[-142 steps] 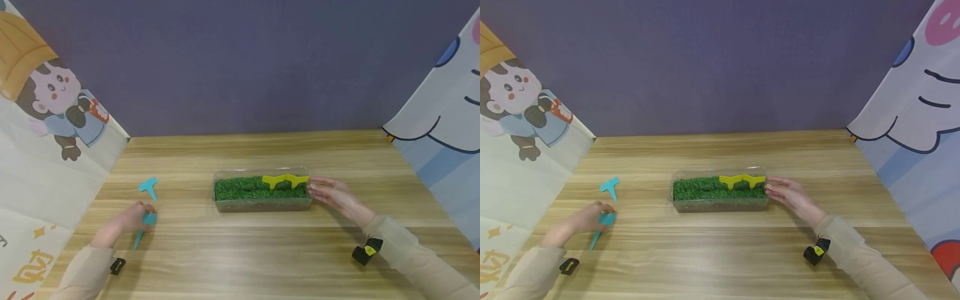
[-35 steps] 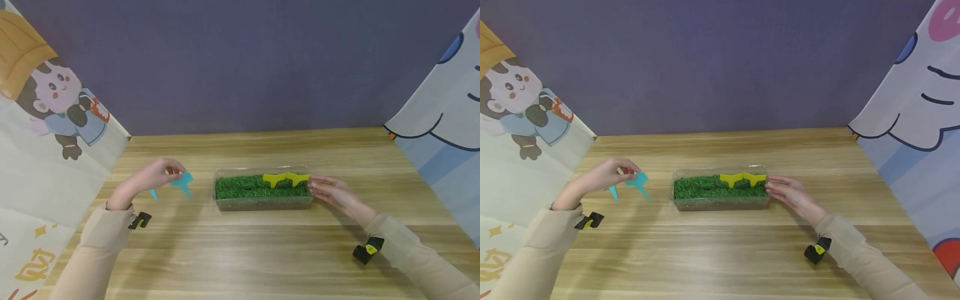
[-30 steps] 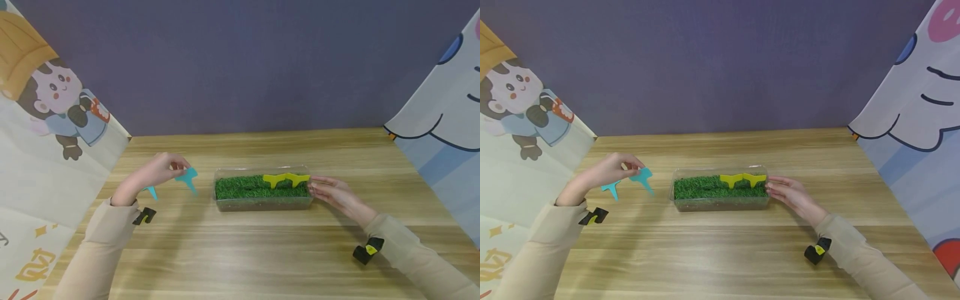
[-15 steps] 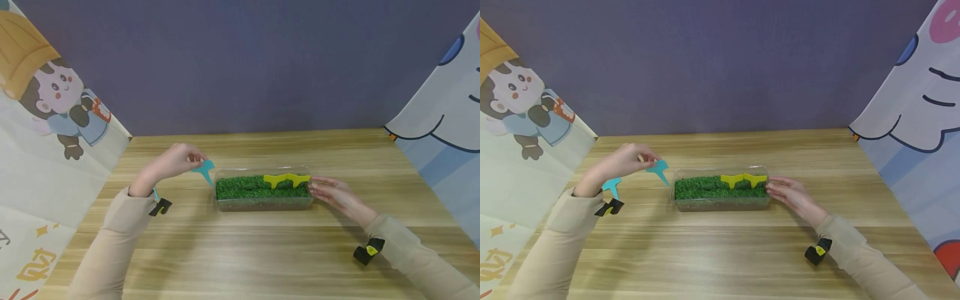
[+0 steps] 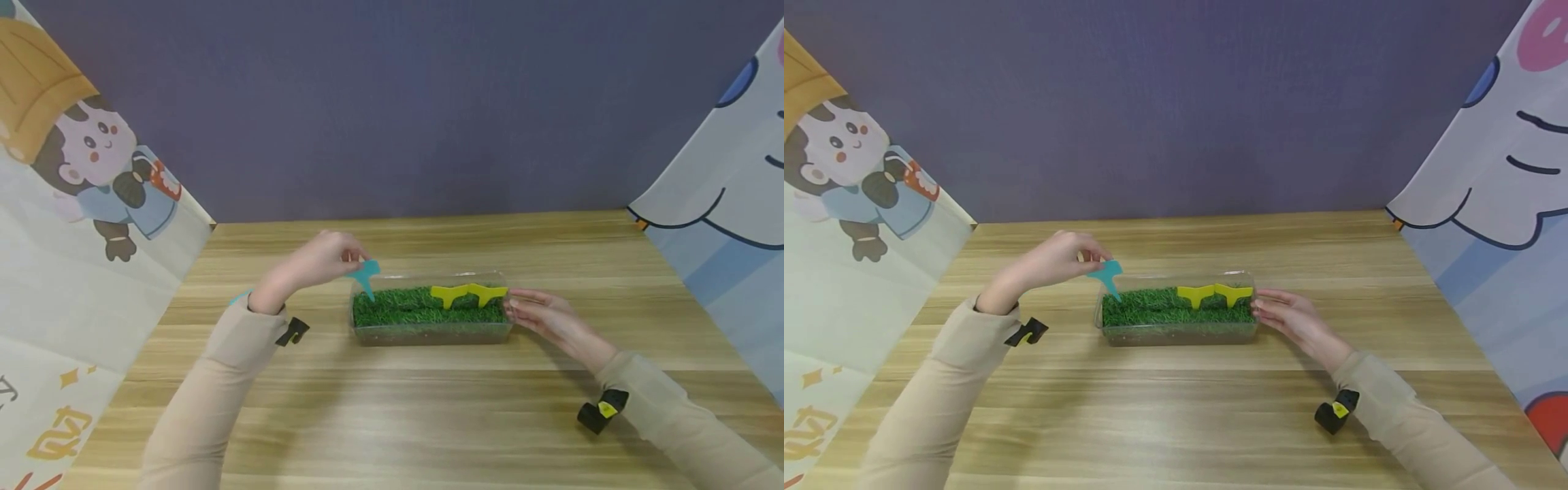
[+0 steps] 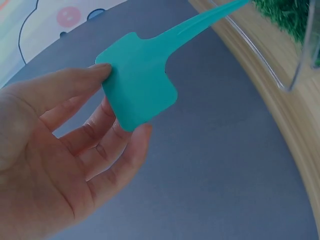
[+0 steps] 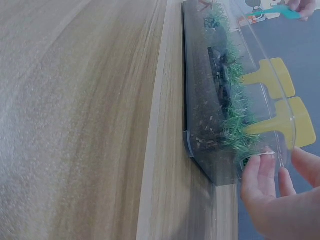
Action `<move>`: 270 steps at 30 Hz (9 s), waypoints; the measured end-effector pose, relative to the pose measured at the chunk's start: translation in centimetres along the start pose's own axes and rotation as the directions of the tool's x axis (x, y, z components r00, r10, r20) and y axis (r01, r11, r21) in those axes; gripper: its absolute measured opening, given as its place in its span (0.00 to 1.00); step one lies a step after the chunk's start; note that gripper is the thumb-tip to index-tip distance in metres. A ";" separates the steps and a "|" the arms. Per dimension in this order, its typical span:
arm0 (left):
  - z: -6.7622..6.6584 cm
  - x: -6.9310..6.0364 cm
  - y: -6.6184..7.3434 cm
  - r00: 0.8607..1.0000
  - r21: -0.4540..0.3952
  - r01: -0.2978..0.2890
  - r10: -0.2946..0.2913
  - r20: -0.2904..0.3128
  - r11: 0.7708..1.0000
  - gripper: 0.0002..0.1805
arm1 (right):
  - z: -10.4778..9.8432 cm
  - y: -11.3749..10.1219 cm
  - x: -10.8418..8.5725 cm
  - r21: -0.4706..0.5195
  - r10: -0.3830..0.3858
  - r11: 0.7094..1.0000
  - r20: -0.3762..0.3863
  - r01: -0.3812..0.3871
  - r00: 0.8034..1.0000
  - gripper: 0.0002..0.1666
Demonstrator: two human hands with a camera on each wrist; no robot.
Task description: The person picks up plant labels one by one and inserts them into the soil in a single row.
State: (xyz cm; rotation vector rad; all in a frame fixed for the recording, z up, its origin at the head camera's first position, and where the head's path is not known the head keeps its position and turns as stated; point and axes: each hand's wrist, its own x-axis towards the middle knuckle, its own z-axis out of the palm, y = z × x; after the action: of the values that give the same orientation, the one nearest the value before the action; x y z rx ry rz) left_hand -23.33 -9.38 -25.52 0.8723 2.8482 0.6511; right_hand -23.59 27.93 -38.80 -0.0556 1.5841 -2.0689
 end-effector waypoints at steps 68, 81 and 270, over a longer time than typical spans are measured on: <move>6.5 6.0 2.7 0.981 0.126 -0.005 -0.020 0.193 0.992 0.10 | -0.3 0.2 0.1 0.047 0.001 0.999 0.014 -0.002 1.000 0.16; 7.1 6.1 2.8 0.979 0.162 -0.022 -0.012 0.205 0.987 0.11 | -0.3 0.1 0.2 0.002 0.012 1.000 -0.009 -0.012 1.000 0.25; 4.0 -11.9 -20.0 0.772 -0.003 0.629 -0.624 0.117 0.777 0.35 | -0.4 0.4 0.5 0.089 0.006 0.996 -0.005 -0.006 1.000 0.12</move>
State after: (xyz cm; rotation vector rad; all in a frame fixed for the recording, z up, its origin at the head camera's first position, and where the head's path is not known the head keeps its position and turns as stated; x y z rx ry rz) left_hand -22.90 -29.37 -38.08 -0.0881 2.7434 0.5370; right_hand -23.99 28.01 -39.41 -0.0135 1.4911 -2.1336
